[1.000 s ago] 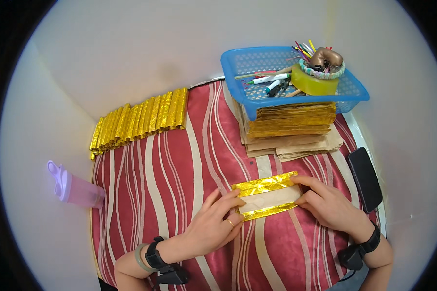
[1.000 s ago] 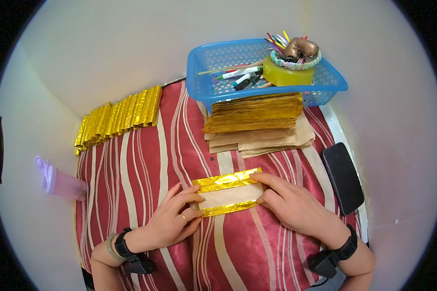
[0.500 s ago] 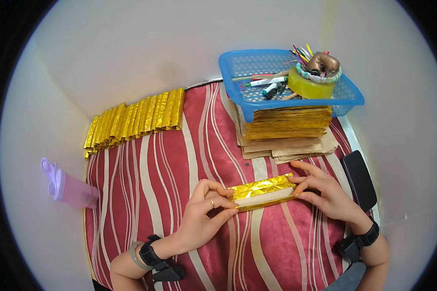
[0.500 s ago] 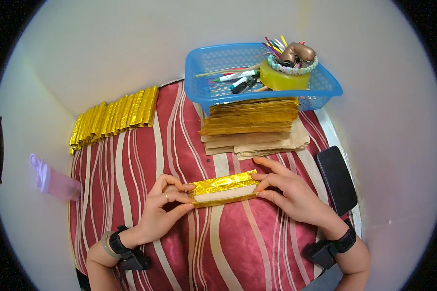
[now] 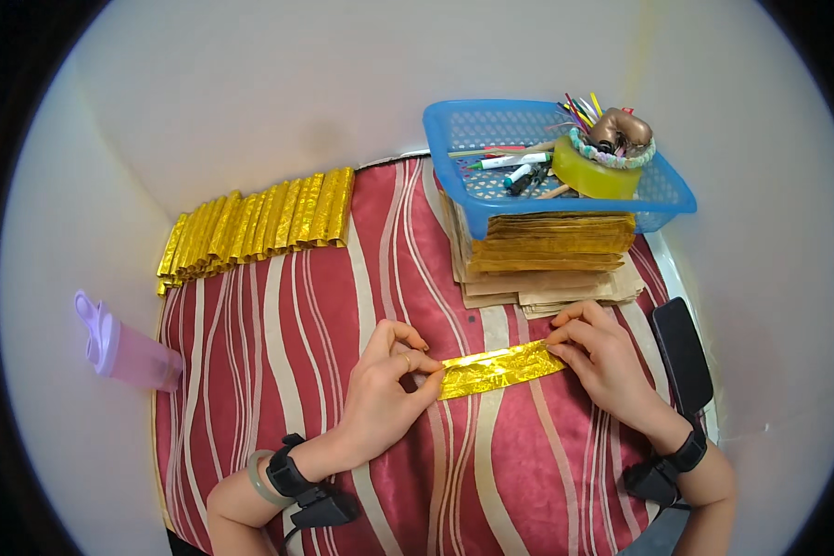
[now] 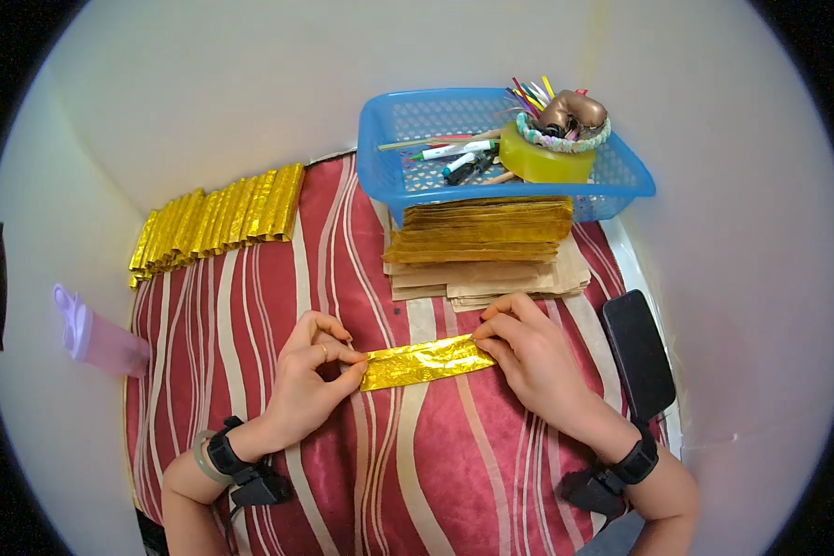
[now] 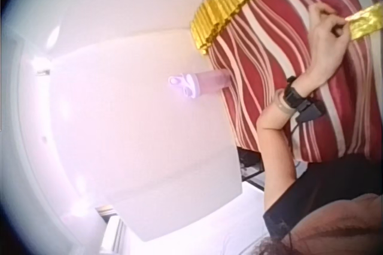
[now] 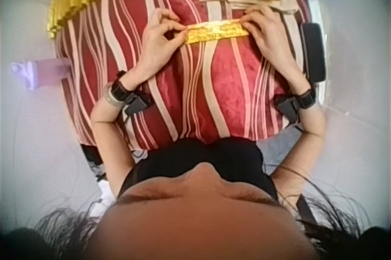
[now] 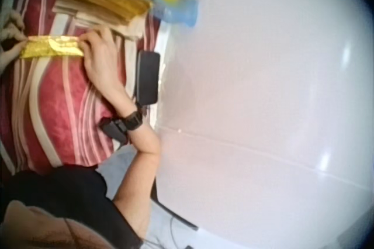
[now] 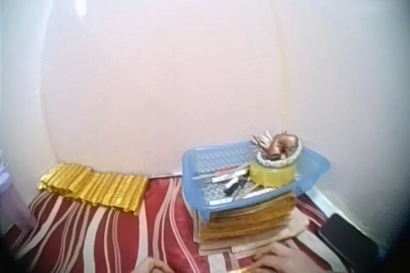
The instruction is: Hand-folding gold foil sheets into thin rectangular strips and stacking them.
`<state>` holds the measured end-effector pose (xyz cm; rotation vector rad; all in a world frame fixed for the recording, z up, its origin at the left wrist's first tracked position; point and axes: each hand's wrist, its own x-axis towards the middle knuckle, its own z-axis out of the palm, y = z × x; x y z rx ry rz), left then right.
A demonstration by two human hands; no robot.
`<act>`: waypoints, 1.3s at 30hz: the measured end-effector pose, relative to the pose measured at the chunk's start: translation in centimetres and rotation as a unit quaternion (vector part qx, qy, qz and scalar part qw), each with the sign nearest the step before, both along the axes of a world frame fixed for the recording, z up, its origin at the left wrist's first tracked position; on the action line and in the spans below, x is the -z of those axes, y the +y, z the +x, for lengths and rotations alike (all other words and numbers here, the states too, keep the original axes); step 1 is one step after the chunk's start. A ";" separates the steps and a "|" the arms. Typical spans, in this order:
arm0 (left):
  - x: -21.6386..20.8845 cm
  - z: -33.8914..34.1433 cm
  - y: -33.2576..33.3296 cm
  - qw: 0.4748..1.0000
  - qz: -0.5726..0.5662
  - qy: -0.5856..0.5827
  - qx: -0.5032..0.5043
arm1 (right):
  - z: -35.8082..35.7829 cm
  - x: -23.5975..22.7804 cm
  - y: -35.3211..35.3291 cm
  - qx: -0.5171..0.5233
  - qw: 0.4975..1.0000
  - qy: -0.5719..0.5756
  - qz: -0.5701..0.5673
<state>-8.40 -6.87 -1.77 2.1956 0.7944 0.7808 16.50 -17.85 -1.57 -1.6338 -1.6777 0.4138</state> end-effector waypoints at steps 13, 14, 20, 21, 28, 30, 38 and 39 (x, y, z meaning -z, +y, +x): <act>0.1 -0.1 0.7 0.997 -0.043 0.059 -0.001 | 0.5 0.2 0.3 0.017 0.999 0.015 -0.025; 0.1 0.0 0.8 0.998 -0.034 0.050 0.006 | 0.5 0.2 0.3 0.014 1.000 0.013 -0.003; 0.2 -0.6 1.1 0.997 0.056 0.040 0.038 | 0.3 -1.1 -0.3 0.010 0.997 0.045 -0.066; 0.1 -0.6 1.0 0.998 0.051 0.032 0.035 | 0.6 -0.9 -0.5 0.011 0.997 0.045 -0.066; -0.3 -0.7 1.2 0.993 0.095 -0.006 0.068 | 1.9 -0.7 -0.9 -0.080 0.994 -0.018 0.078; -0.4 -0.7 1.3 0.986 0.148 -0.017 0.073 | 2.1 -0.9 -0.9 -0.091 0.992 -0.020 0.082; -1.6 -2.2 0.9 0.764 0.595 0.060 0.240 | 2.4 -2.0 -1.5 -0.173 0.904 -0.322 0.222; -1.5 -2.1 1.0 0.783 0.553 0.084 0.271 | 2.2 -1.5 -1.5 -0.187 0.902 -0.331 0.204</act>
